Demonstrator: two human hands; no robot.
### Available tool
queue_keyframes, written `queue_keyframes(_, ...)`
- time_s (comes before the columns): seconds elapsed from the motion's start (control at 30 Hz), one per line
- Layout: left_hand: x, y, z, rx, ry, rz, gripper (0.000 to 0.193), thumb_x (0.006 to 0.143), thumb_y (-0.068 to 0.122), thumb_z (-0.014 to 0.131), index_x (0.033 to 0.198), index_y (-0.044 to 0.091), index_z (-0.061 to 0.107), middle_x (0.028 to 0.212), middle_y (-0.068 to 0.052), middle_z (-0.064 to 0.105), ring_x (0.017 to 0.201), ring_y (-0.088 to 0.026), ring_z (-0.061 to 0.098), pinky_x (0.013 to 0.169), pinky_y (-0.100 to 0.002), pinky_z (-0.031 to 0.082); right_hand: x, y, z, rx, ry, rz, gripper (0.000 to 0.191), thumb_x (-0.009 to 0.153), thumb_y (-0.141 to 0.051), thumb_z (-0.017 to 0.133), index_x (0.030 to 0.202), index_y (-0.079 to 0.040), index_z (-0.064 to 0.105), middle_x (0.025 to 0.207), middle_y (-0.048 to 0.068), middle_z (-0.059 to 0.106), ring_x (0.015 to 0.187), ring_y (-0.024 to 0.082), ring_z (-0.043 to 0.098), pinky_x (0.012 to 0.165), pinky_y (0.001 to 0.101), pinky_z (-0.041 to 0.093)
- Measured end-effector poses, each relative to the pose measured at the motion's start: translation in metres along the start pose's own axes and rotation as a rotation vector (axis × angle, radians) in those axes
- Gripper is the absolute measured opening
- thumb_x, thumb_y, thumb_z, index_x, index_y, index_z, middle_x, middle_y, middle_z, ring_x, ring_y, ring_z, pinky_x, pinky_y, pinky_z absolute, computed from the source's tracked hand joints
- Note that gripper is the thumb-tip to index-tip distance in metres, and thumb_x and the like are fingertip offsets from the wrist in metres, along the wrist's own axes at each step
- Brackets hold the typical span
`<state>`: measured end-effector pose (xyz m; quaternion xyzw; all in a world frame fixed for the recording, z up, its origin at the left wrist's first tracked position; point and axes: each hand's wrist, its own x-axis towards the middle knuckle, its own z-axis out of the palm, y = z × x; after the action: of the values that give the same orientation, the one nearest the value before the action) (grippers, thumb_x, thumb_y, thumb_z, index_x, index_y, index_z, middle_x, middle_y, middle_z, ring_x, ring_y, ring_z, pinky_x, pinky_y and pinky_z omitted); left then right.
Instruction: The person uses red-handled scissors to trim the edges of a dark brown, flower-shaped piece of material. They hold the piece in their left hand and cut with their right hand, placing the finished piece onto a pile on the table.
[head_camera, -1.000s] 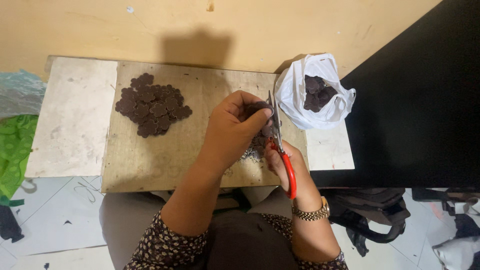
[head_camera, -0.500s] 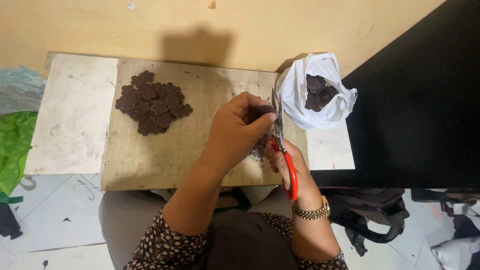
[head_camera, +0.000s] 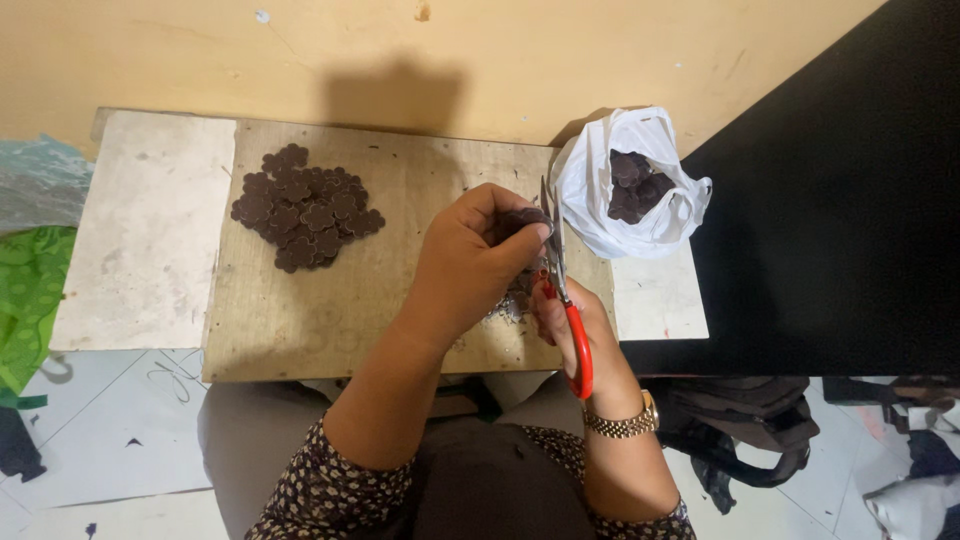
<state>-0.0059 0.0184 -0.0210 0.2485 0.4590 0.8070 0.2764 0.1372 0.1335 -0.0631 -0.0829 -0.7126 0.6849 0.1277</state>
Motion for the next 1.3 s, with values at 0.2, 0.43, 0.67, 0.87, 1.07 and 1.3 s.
queue_keyframes(0.2, 0.0, 0.003, 0.0, -0.017, 0.006, 0.002, 0.015, 0.092, -0.002, 0.07, 0.105, 0.0, 0.062, 0.092, -0.004, 0.069, 0.08, -0.008, 0.066, 0.073, -0.024, 0.058, 0.001, 0.002, 0.0, 0.021, 0.0, 0.042, 0.054, 0.098, -0.06, 0.059, 0.098, -0.007, 0.056, 0.076, -0.007, 0.043, 0.065, 0.006, 0.037, 0.056, 0.0221, 0.032)
queue_keyframes(0.43, -0.001, 0.008, 0.0, 0.001, 0.043, 0.014, 0.028, 0.089, -0.002, 0.07, 0.116, 0.0, 0.06, 0.096, -0.005, 0.069, 0.084, -0.009, 0.066, 0.075, -0.024, 0.057, 0.003, 0.009, -0.002, 0.005, 0.002, 0.064, 0.051, 0.098, -0.059, 0.058, 0.095, -0.008, 0.056, 0.074, -0.007, 0.043, 0.063, 0.005, 0.038, 0.054, 0.0221, 0.034)
queue_keyframes(0.67, 0.006, -0.005, -0.003, -0.012, 0.021, 0.045, 0.033, 0.087, 0.003, 0.077, 0.115, 0.001, 0.06, 0.1, -0.004, 0.07, 0.088, -0.009, 0.066, 0.078, -0.023, 0.056, 0.005, 0.012, 0.002, 0.008, 0.056, 0.008, 0.049, 0.1, -0.057, 0.057, 0.096, -0.008, 0.055, 0.076, -0.006, 0.045, 0.063, 0.006, 0.04, 0.055, 0.0223, 0.034)
queue_keyframes(0.87, 0.006, -0.016, 0.0, -0.024, 0.031, -0.081, 0.019, 0.091, 0.015, 0.077, 0.101, 0.0, 0.073, 0.085, -0.001, 0.071, 0.075, -0.006, 0.062, 0.068, -0.022, 0.051, 0.004, 0.015, 0.007, -0.047, 0.108, -0.032, 0.048, 0.104, -0.055, 0.051, 0.099, -0.007, 0.055, 0.077, -0.005, 0.048, 0.065, 0.007, 0.044, 0.056, 0.0231, 0.037)
queue_keyframes(1.07, 0.001, -0.008, -0.002, 0.112, 0.065, -0.034, 0.017, 0.093, 0.014, 0.076, 0.094, -0.002, 0.071, 0.08, 0.0, 0.07, 0.07, -0.004, 0.06, 0.062, -0.022, 0.05, 0.003, 0.015, 0.006, -0.053, 0.035, -0.047, 0.047, 0.106, -0.052, 0.049, 0.108, -0.005, 0.056, 0.081, -0.003, 0.049, 0.069, 0.008, 0.045, 0.061, 0.0236, 0.04)
queue_keyframes(1.3, -0.002, 0.0, -0.002, 0.1, 0.006, -0.02, 0.015, 0.091, 0.013, 0.075, 0.098, 0.0, 0.073, 0.083, 0.001, 0.071, 0.073, -0.003, 0.061, 0.065, -0.021, 0.051, 0.001, 0.005, 0.007, -0.02, -0.026, -0.077, 0.05, 0.105, -0.054, 0.051, 0.113, -0.004, 0.054, 0.088, -0.003, 0.049, 0.076, 0.008, 0.046, 0.065, 0.0243, 0.041)
